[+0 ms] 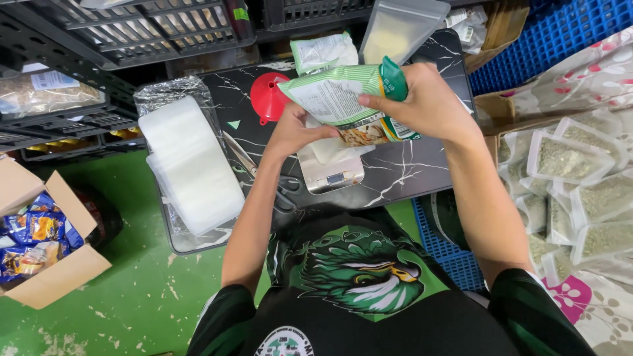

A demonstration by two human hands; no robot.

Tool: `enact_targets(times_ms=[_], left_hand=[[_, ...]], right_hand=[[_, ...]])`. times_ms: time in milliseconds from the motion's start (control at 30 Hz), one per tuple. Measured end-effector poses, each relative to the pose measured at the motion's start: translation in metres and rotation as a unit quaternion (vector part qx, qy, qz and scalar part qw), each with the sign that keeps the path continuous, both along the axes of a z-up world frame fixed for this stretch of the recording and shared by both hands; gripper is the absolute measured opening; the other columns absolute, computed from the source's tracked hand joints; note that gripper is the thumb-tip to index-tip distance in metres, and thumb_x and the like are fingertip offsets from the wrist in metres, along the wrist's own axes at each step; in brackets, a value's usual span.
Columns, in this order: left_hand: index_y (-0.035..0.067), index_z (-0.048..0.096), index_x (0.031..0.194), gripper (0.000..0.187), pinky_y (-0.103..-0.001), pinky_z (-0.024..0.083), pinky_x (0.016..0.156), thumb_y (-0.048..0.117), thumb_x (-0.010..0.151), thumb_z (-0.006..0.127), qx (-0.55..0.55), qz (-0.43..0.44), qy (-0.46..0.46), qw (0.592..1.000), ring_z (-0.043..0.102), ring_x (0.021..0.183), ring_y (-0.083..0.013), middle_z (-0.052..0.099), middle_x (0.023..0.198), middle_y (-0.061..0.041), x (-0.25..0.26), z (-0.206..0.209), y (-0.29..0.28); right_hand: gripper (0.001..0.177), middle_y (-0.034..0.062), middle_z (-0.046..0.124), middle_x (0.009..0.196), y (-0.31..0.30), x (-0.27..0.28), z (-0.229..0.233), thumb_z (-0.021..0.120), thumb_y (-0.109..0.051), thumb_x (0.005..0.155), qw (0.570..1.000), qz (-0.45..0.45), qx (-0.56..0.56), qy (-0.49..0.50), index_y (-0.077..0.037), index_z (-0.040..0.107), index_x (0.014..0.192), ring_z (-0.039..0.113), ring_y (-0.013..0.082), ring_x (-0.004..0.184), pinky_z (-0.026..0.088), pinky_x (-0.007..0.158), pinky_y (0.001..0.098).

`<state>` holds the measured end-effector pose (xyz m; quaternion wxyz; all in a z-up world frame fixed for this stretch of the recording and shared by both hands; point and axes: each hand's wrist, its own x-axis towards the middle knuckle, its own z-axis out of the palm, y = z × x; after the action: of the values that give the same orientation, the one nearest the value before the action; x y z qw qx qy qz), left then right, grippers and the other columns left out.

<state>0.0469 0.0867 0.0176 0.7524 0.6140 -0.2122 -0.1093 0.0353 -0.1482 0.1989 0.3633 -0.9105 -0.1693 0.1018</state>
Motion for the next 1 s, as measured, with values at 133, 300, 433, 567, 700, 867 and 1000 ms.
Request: enact_targets(times_ms=[133,300,433,567,700,867,1000], left_hand=[[0.007,0.076,0.109,0.036,-0.029,0.058,0.101,0.012,0.077,0.092,0.005,-0.001,0.006,1.0,0.068,0.108,-0.01,0.076,0.113,-0.003,-0.003,0.006,-0.003],[0.006,0.079,0.101,0.026,-0.026,0.061,0.095,0.012,0.078,0.091,-0.014,0.008,0.03,0.999,0.071,0.104,-0.0101,0.077,0.109,-0.005,-0.007,0.013,-0.003],[0.006,0.079,0.099,0.024,-0.025,0.061,0.093,0.012,0.078,0.09,-0.001,0.011,0.037,0.999,0.071,0.101,-0.0094,0.078,0.106,-0.005,-0.01,0.017,-0.002],[0.006,0.078,0.103,0.03,-0.026,0.062,0.092,0.014,0.077,0.091,-0.001,0.023,0.041,0.999,0.071,0.103,-0.0102,0.077,0.109,-0.005,-0.01,0.01,-0.004],[0.007,0.078,0.103,0.031,-0.027,0.062,0.092,0.013,0.077,0.091,-0.003,0.035,0.031,0.999,0.072,0.103,-0.0119,0.078,0.109,-0.005,-0.011,0.011,-0.005],[0.007,0.08,0.096,0.021,-0.025,0.063,0.088,0.011,0.078,0.09,-0.01,0.04,0.022,0.999,0.073,0.099,-0.0116,0.079,0.103,-0.006,-0.014,0.012,-0.006],[0.007,0.079,0.098,0.022,-0.027,0.063,0.088,0.013,0.08,0.089,-0.009,0.046,-0.001,0.999,0.074,0.099,-0.0133,0.079,0.103,-0.006,-0.014,0.014,-0.006]], right_hand=[[0.058,-0.0059,0.029,0.06,0.001,0.0,-0.002,0.081,-0.023,0.103,1.0,0.005,0.0,-0.01,-0.011,0.038,0.066,0.024,0.0102,0.059,0.023,0.056,0.0282],[0.052,-0.0036,0.028,0.062,0.005,-0.002,0.0,0.081,-0.021,0.104,1.0,-0.002,-0.015,-0.009,-0.009,0.043,0.069,0.024,0.0124,0.061,0.023,0.058,0.0285],[0.05,-0.0028,0.027,0.062,0.006,-0.003,-0.002,0.082,-0.022,0.103,1.0,0.005,-0.017,-0.026,-0.008,0.047,0.07,0.022,0.0139,0.063,0.025,0.06,0.0276],[0.047,-0.0022,0.026,0.064,0.008,-0.005,-0.001,0.081,-0.022,0.104,0.999,0.004,-0.025,-0.028,-0.008,0.05,0.072,0.02,0.0153,0.066,0.026,0.064,0.0267],[0.051,-0.0025,0.025,0.067,0.01,-0.007,-0.004,0.08,-0.018,0.104,0.997,0.015,-0.014,-0.068,-0.01,0.044,0.07,0.02,0.0181,0.073,0.028,0.075,0.0271],[0.031,-0.0026,0.034,0.064,0.012,-0.011,-0.011,0.065,-0.004,0.095,0.996,0.009,-0.038,-0.083,-0.012,0.045,0.072,0.029,0.0187,0.064,0.027,0.083,0.0332],[0.019,-0.0022,0.039,0.061,0.015,-0.014,-0.017,0.054,0.005,0.084,0.993,0.014,-0.047,-0.107,-0.011,0.046,0.077,0.033,0.0226,0.057,0.029,0.091,0.0352]])
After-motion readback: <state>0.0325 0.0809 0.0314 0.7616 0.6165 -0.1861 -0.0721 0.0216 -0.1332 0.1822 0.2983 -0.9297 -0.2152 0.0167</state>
